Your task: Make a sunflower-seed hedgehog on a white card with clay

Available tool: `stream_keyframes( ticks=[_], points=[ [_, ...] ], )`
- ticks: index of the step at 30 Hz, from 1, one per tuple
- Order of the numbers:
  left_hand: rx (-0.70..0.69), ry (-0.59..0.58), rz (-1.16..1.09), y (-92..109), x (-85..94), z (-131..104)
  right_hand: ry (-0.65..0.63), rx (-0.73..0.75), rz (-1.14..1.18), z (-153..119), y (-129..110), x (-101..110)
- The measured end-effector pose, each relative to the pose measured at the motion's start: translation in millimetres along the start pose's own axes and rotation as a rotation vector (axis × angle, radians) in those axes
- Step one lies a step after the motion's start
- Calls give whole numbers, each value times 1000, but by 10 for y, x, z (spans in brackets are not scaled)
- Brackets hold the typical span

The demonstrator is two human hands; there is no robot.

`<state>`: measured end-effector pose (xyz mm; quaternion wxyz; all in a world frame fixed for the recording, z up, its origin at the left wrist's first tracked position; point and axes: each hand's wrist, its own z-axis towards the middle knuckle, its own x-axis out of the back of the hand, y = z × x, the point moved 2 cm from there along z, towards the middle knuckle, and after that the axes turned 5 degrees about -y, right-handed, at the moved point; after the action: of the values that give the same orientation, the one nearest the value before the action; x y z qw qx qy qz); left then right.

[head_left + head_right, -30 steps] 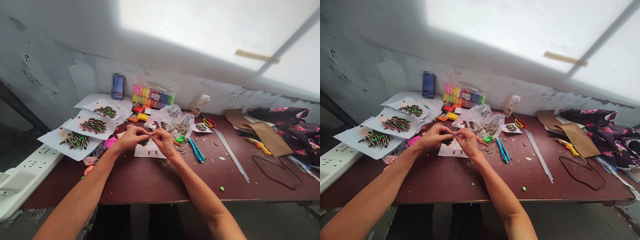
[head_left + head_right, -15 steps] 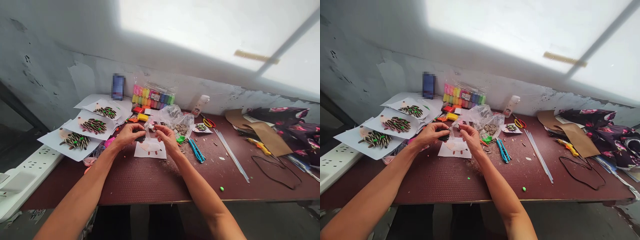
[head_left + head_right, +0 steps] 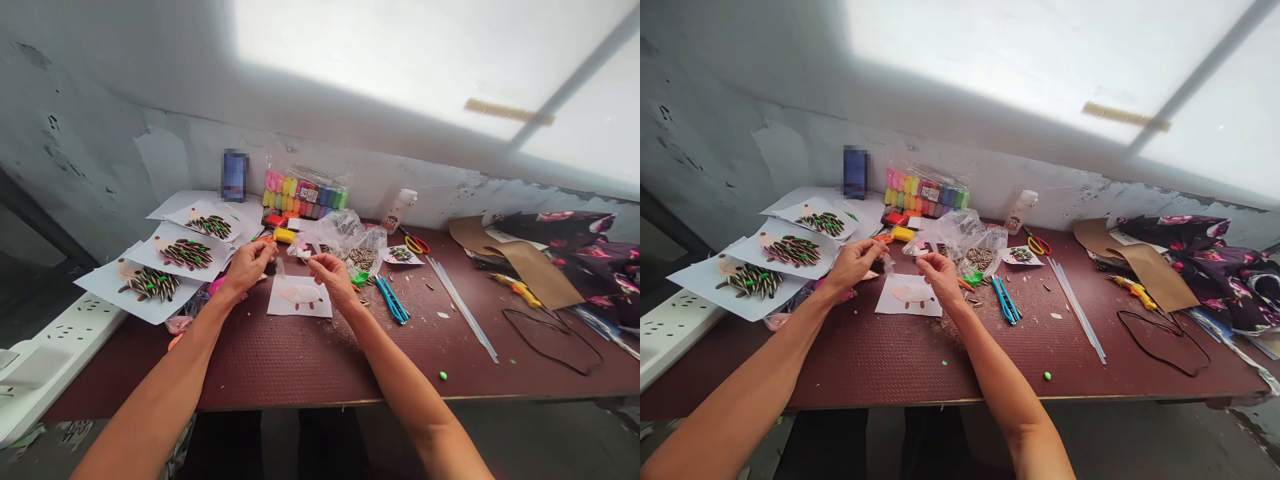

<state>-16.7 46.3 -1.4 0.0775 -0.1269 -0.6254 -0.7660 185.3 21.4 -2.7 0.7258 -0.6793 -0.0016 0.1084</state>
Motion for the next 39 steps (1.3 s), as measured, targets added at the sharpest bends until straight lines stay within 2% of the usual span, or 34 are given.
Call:
stream_keyframes(
  ticks=[2,4,7,10,13,15,18,23,27,33,39],
  points=[
    [-10,65,-28,-59,29,38,8,-1,-27,-2,1,4],
    [-24,78,-41,-133,28,71,11,1,-55,-4,6,9],
    [-143,88,130,-238,-13,96,14,5,-67,-1,26,12],
    [-263,30,350,-330,-79,94,25,-20,-66,5,55,13],
    [-241,-12,537,-372,-108,75,26,-46,-74,7,70,14],
    [-242,16,591,-327,-101,52,29,-58,-76,3,69,14],
    [-319,67,503,-166,-94,4,34,-78,-70,-7,66,7],
    [-231,-181,171,44,-199,-76,-11,-104,-40,-33,77,-28],
    [-178,-255,47,124,-244,-124,-79,-130,0,-57,76,-59],
    [-173,-226,-12,159,-231,-149,-136,-178,55,-74,63,-85],
    [-242,-139,108,154,-232,-156,-66,-72,8,-79,83,-109]
  ],
)
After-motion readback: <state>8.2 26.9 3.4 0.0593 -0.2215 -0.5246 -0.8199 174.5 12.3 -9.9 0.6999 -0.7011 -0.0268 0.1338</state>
